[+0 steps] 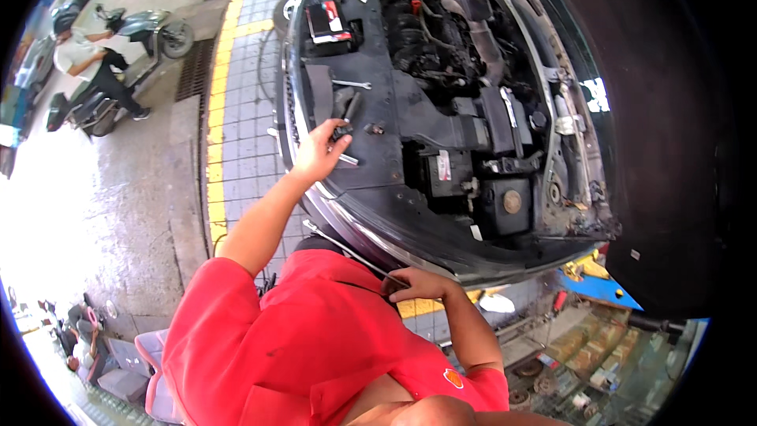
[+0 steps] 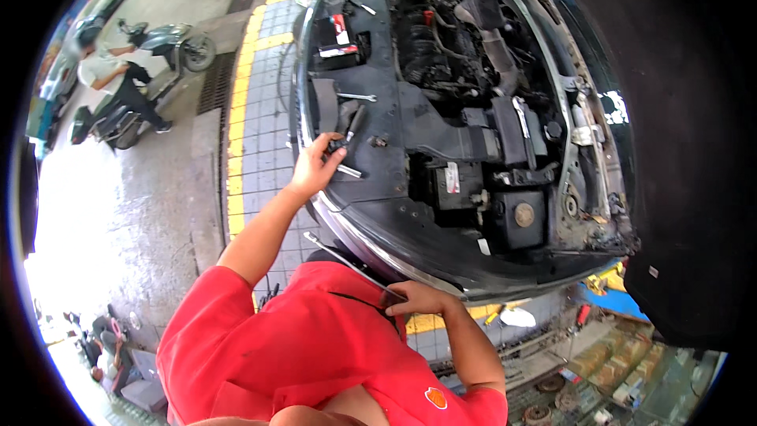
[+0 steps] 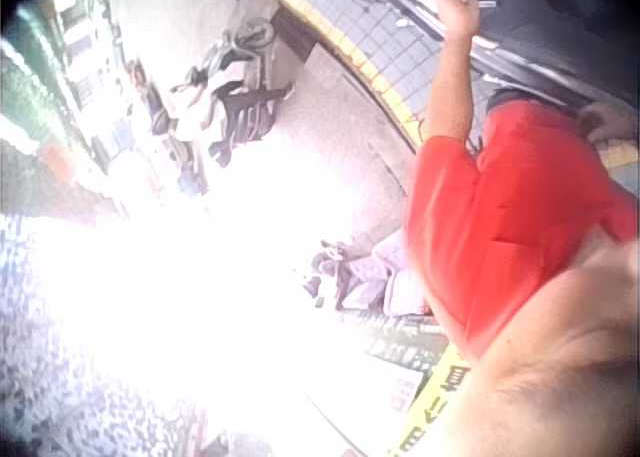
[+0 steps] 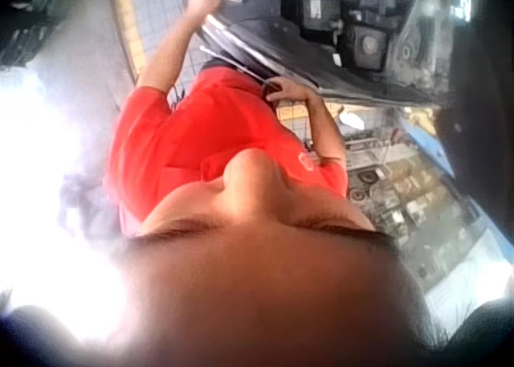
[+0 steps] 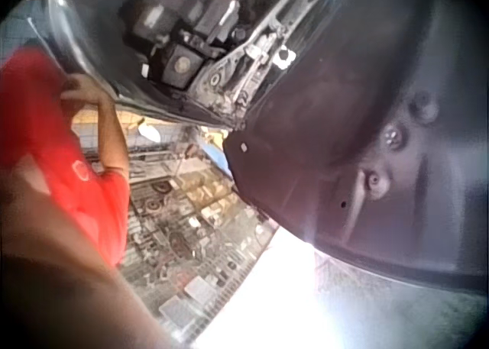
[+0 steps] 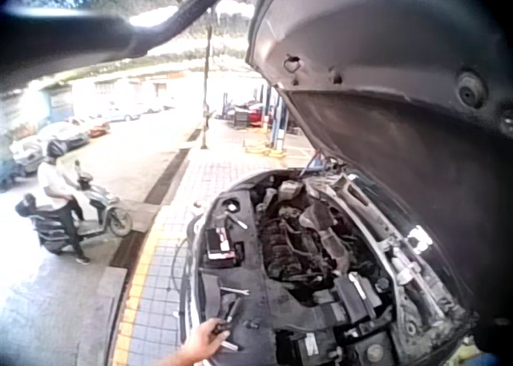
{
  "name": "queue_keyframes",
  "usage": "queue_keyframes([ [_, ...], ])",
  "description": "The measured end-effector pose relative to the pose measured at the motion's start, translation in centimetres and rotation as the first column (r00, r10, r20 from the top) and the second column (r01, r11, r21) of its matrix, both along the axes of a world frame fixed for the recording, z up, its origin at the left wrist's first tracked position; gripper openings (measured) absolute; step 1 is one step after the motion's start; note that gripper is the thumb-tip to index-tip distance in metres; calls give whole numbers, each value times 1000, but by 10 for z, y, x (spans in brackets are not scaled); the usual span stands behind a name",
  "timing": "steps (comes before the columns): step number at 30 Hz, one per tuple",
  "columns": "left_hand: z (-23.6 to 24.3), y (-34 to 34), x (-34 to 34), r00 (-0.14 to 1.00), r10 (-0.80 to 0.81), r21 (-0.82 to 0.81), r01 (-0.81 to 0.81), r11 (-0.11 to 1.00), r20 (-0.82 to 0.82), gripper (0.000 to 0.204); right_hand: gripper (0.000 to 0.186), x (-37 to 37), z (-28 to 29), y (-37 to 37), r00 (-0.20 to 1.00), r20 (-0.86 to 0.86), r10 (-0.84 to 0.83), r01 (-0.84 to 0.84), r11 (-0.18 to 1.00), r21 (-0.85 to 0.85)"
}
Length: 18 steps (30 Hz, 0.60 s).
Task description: The person walks through a garage, selects a ratchet from a tool cart, and works on a car engine with the hood open. They use the ratchet to loosen and tighten bolts on the engine, then remove and reinsert a bolt by hand.
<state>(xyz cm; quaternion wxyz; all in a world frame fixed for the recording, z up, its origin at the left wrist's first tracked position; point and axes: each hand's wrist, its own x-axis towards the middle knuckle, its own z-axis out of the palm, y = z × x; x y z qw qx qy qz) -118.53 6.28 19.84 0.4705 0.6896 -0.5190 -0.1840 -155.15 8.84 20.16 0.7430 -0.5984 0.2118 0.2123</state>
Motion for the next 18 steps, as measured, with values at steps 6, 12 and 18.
queue_keyframes([
  [6,13,27,-15,928,138,57,-127,990,-346,36,29,-2,53,-29,973,-17,-230,225,963,-150],
  [12,-7,57,-35,710,203,47,-233,971,-675,26,23,-15,45,-32,874,54,-483,472,819,-327],
  [18,14,83,-124,647,-165,-12,234,972,-745,33,30,9,62,-26,887,69,-457,460,859,-225],
])
